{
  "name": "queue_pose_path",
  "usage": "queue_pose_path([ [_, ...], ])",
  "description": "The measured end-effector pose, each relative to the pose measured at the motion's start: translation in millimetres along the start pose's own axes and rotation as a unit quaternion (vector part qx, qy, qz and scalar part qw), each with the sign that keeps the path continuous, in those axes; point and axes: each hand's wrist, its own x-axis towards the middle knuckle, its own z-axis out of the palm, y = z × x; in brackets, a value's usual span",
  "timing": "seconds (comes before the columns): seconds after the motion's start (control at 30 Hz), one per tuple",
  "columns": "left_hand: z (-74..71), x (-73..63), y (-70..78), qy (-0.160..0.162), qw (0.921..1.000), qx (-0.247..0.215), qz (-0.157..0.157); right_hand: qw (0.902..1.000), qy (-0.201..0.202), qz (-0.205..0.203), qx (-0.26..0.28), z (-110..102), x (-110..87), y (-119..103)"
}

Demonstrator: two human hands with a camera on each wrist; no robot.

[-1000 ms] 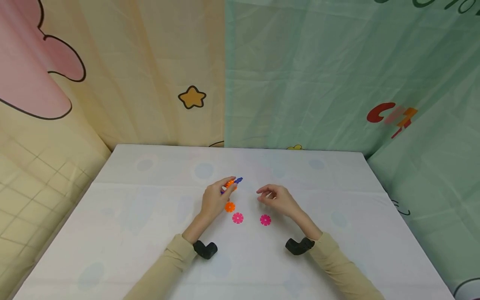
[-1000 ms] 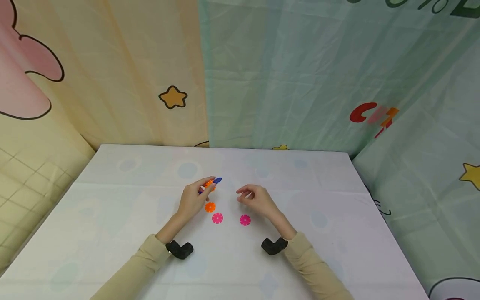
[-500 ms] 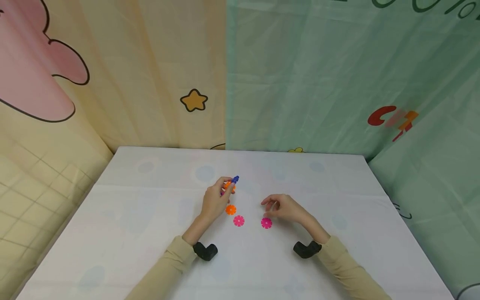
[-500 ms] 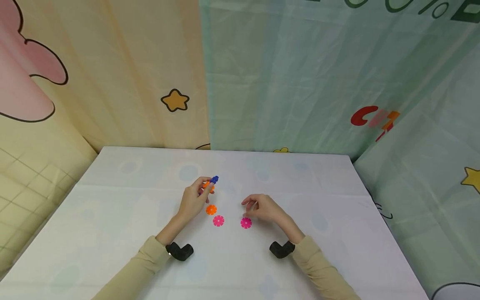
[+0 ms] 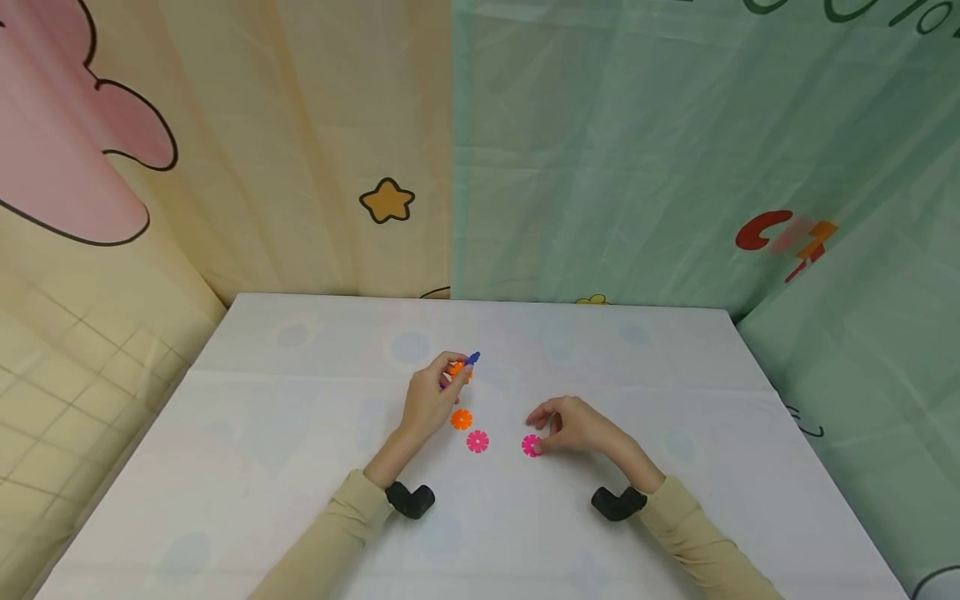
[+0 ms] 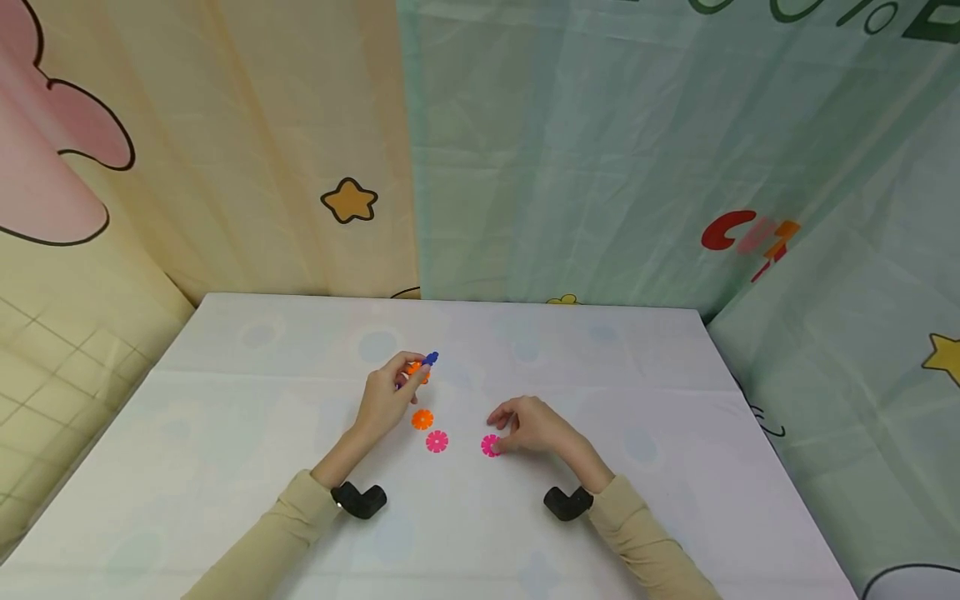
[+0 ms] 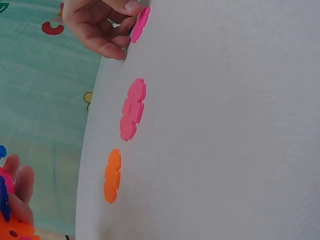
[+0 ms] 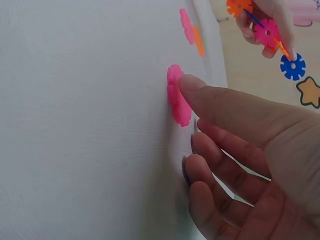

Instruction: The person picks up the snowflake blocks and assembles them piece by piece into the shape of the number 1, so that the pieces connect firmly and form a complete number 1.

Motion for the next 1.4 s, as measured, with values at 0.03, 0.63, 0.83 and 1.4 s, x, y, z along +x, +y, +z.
queue_pose_path([
  [0.03, 0.0, -0.2, 0.3, 0.001, 1.0, 0.001, 0.002, 1.0, 0.0, -0.001, -0.001, 0.3, -0.5, -0.6],
  [0.63, -2.0, -1.0, 6.5, 0.003, 0.9999, 0.005, 0.015, 0.9999, 0.004, -0.007, -0.011, 0.5, -3.5, -0.2],
  [0.83, -3.5, -4.3, 4.7, 0.005, 0.9997, 0.013, 0.02, 0.9994, -0.006, -0.031, -0.012, 2.0, -3.6, 0.3],
  [1.4, -2.8, -8.9, 2.9, 0.001, 0.9992, 0.032, 0.023, 0.9991, -0.004, -0.043, 0.001, 1.0, -6.4, -4.5],
])
